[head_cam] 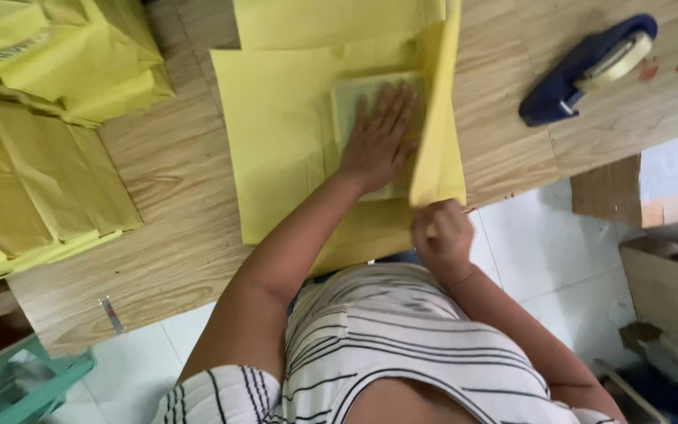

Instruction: The person wraps stacks of yellow paper by hand using yellow wrapping sheets and tape. They place a stack on a sheet, fold the sides and ends of the paper around it, and secure the folds with pieces of tape taken from a dispenser.

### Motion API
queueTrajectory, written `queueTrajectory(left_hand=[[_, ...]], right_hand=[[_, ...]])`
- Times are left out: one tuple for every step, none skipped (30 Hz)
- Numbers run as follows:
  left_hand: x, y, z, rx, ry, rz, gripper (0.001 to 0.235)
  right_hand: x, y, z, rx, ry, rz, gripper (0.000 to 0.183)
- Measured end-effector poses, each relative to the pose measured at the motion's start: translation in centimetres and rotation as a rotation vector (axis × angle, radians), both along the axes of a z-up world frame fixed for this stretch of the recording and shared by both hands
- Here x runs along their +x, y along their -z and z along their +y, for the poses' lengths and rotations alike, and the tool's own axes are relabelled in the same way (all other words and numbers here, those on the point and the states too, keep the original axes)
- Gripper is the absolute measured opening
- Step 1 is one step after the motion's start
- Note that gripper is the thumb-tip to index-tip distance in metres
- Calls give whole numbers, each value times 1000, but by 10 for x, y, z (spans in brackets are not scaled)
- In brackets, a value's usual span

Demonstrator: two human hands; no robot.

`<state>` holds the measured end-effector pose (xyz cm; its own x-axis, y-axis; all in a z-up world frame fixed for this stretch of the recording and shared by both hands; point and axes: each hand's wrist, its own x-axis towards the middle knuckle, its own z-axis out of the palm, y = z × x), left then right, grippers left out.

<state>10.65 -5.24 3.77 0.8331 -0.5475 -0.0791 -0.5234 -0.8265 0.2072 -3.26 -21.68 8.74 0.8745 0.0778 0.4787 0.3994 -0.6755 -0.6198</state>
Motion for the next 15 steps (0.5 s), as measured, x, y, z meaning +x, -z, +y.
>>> queueTrajectory(left_hand=[[-3, -1, 7, -302, -79, -21, 68], [-4, 0, 14, -604, -154, -42, 66], [-12, 1, 19, -607, -149, -38, 66], [-19, 3, 25, -590, -433, -53, 56], [-28, 4, 32, -564, -723, -69, 78], [-28, 40, 26, -567, -725, -65, 78], [-30, 75, 23, -784, -821, 138, 75], [-32, 110, 20, -1000, -907, 346, 96], [-34, 68, 19, -1001, -912, 342, 96], [-36, 26, 17, -933, -952, 382, 74], [-38, -16, 13, -867, -985, 426, 56], [-40, -7, 11, -870, -986, 428, 56], [-41, 2, 9, -832, -973, 317, 43], [-42, 11, 6, -792, -959, 207, 35], [-40, 33, 6, -794, -960, 207, 35]], right_hand=[[3, -1, 7, -66, -98, -68, 19], [6, -1, 13, -132, -197, -135, 22], [7, 8, 18, -135, -191, -132, 22], [7, 17, 23, -164, -207, -179, 16], [9, 26, 27, -193, -230, -227, 11], [8, 26, 30, -198, -232, -223, 11], [9, 26, 34, -237, -272, -215, 13], [9, 26, 39, -276, -313, -207, 15], [10, 34, 40, -275, -318, -208, 15], [10, 42, 41, -322, -349, -196, 15], [10, 49, 40, -374, -375, -182, 16], [9, 57, 41, -377, -376, -181, 16], [9, 65, 42, -424, -370, -159, 17], [9, 73, 42, -471, -363, -137, 18], [14, 86, 35, -472, -364, -138, 18]])
